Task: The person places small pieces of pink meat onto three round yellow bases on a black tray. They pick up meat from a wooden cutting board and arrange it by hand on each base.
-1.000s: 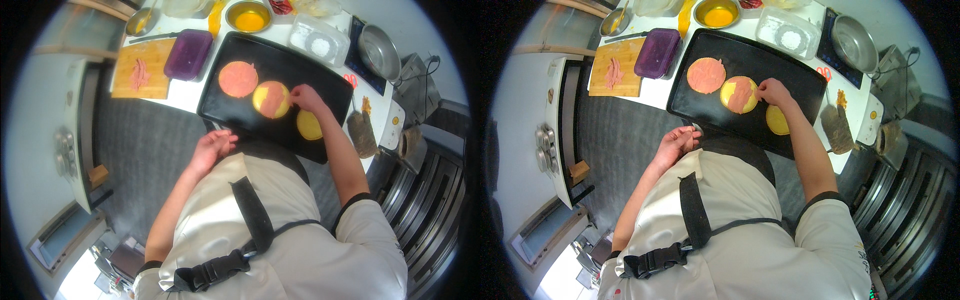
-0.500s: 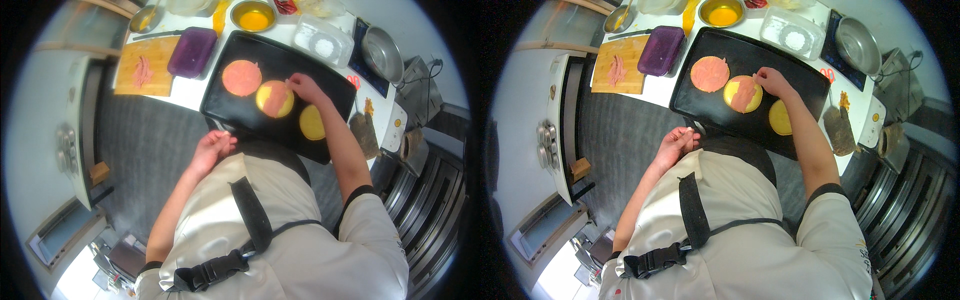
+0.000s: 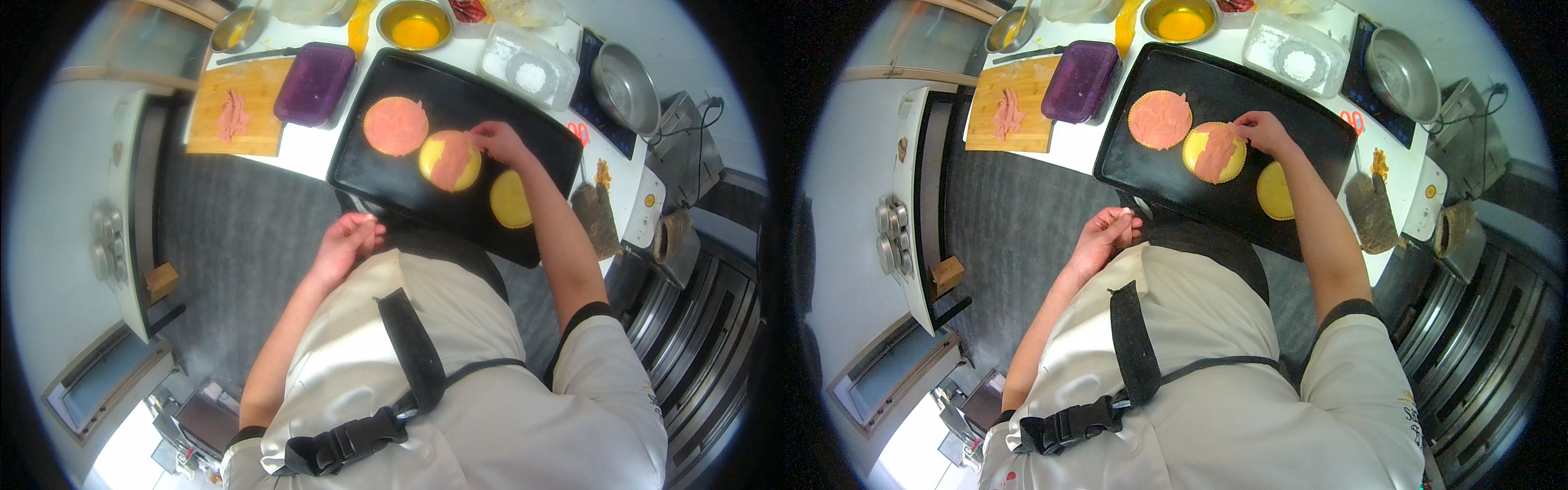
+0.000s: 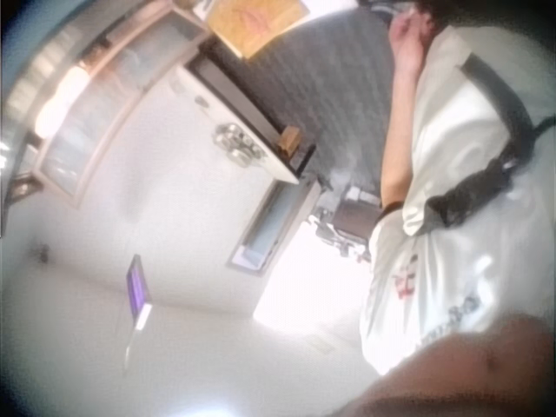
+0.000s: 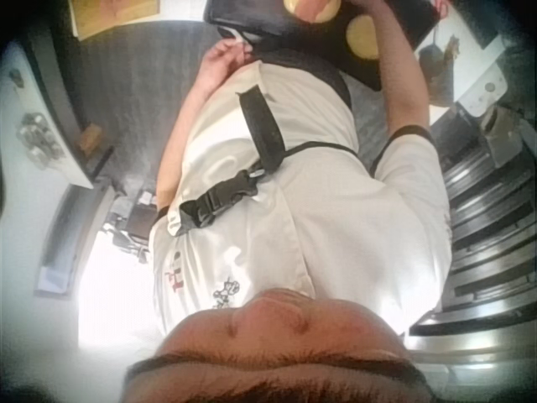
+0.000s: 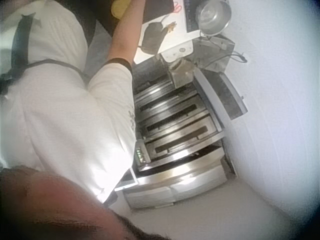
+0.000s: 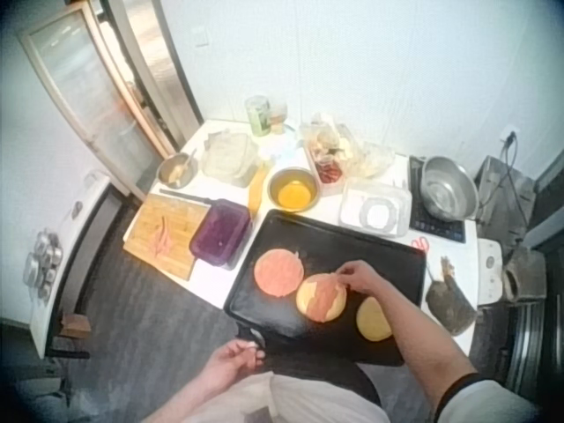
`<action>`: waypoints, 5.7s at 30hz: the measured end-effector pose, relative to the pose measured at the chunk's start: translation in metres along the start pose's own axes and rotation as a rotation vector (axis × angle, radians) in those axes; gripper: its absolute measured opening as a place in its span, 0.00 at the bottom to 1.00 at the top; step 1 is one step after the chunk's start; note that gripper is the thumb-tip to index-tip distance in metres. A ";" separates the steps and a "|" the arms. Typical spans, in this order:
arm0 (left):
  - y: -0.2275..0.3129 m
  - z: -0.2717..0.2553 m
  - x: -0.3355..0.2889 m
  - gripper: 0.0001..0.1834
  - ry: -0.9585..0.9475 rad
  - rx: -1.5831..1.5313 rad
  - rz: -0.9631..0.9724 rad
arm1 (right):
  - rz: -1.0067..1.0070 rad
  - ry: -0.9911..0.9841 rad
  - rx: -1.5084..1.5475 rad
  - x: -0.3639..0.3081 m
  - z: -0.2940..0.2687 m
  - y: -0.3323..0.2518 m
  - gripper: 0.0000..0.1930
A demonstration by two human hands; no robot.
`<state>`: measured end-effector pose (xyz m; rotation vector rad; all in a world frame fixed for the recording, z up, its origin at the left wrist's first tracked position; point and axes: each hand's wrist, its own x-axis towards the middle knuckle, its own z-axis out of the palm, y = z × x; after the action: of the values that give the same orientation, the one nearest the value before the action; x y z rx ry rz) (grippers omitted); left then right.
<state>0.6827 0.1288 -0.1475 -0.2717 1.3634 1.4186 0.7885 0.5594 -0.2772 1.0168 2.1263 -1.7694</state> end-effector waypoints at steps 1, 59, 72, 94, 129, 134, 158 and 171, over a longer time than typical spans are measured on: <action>0.000 0.000 0.000 0.09 -0.002 0.004 0.001 | -0.010 0.017 -0.045 0.000 0.001 0.001 0.12; -0.005 0.007 -0.002 0.07 0.013 0.010 -0.027 | 0.219 0.141 -0.355 -0.012 0.007 0.019 0.23; -0.007 0.002 0.000 0.08 0.003 -0.026 -0.026 | 0.249 0.154 -0.569 -0.023 0.013 0.001 0.25; 0.013 0.014 0.000 0.33 -0.255 -0.311 -0.029 | -0.322 -0.208 0.337 -0.135 0.159 -0.086 0.17; 0.059 0.105 0.091 0.10 -0.570 0.089 -0.279 | 0.015 0.235 0.273 -0.194 0.074 -0.136 0.07; 0.054 0.109 0.094 0.12 -0.770 0.267 -0.237 | 0.045 0.278 0.436 -0.198 0.086 -0.122 0.06; 0.002 0.115 0.123 0.14 -0.290 0.235 -0.227 | 0.290 0.160 0.298 -0.136 0.049 -0.008 0.16; 0.001 0.088 0.130 0.13 -0.254 0.228 -0.249 | 0.373 0.243 -0.012 -0.077 0.059 0.003 0.18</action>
<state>0.6760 0.2687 -0.2186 -0.1028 1.2217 1.0431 0.8320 0.4757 -0.2534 1.5749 1.9049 -1.5173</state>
